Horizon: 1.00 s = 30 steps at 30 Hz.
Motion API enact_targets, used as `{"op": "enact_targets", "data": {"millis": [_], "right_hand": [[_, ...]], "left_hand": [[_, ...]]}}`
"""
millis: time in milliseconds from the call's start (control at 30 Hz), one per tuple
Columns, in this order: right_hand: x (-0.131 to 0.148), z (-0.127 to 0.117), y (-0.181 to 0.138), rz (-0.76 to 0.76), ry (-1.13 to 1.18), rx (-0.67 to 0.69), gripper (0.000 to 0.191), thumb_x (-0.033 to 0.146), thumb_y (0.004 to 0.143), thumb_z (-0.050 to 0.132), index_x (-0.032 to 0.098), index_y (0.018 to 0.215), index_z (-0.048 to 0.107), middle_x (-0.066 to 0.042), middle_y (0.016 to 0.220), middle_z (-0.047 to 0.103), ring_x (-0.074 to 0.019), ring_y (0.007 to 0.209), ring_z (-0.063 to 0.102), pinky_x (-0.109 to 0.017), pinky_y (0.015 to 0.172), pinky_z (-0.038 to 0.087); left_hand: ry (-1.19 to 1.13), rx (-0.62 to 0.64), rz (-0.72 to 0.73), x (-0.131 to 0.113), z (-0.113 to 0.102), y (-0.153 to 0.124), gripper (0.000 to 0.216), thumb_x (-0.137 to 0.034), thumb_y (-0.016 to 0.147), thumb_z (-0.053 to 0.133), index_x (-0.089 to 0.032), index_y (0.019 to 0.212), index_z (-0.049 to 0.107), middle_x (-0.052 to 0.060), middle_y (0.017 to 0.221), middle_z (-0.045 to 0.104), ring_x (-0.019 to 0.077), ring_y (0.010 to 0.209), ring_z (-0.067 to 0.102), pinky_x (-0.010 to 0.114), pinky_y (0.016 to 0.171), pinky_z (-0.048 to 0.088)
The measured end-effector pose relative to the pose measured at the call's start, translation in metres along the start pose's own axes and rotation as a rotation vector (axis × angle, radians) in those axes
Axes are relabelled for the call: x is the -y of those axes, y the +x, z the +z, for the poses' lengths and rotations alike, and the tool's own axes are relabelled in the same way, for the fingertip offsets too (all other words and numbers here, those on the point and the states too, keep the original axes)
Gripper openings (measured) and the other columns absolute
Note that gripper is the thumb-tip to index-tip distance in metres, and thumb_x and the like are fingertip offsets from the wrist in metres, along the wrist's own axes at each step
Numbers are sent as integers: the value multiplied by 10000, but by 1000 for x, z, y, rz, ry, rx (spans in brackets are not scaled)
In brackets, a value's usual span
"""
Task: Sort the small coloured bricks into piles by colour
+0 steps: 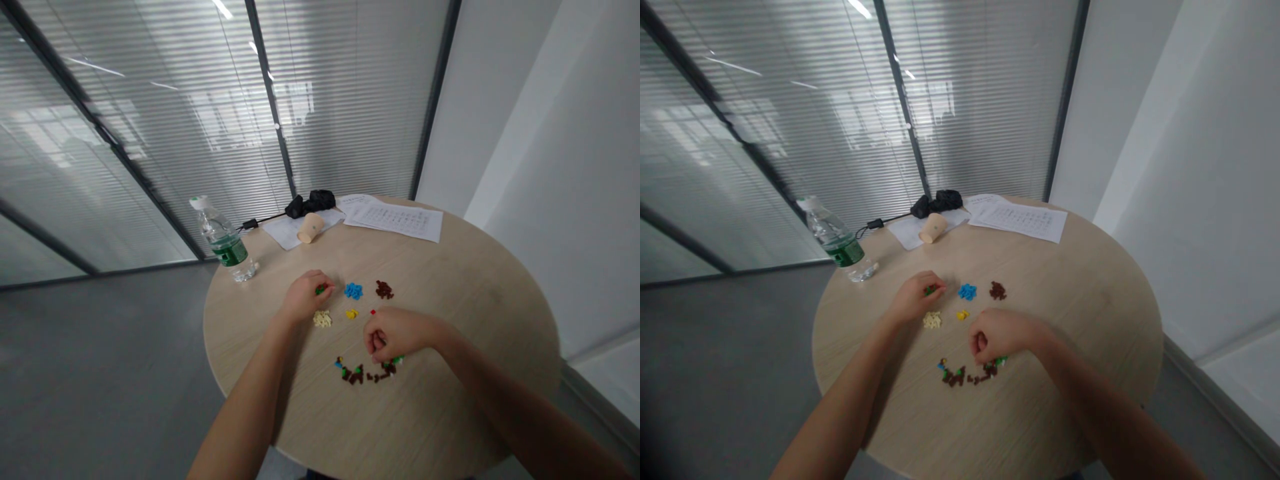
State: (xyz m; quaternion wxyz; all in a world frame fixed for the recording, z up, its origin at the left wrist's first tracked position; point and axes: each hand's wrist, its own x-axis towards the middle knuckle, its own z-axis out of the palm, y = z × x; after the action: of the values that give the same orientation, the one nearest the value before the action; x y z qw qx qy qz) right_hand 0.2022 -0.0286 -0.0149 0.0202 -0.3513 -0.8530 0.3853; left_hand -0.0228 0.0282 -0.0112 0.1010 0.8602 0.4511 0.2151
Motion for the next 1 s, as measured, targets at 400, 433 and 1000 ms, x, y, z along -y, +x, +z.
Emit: {"op": "enact_targets", "data": {"millis": [400,433,1000], "right_hand": [[3,-20,-2,-168,-219,-694,76,204,797,562,166,797,628,-9,715,596,-104,641,505,-221,615,367],[2,-20,-1,-181,-223,-719,78,220,807,564,169,803,623,-10,722,597,-105,647,507,-222,618,368],[2,-16,2,-234,-262,-681,143,295,847,557,176,824,631,-22,761,617,-123,711,529,-232,669,380]], "left_hand": [[-483,137,44,-20,-4,-1,198,-291,836,548,-156,854,692,34,826,659,127,748,576,236,694,439],[-520,173,51,-24,-2,-1,200,-295,836,550,-156,856,693,36,833,663,130,757,577,236,697,440],[-629,254,44,-32,11,0,230,-301,825,552,-128,723,664,27,730,632,114,671,531,228,649,426]]}}
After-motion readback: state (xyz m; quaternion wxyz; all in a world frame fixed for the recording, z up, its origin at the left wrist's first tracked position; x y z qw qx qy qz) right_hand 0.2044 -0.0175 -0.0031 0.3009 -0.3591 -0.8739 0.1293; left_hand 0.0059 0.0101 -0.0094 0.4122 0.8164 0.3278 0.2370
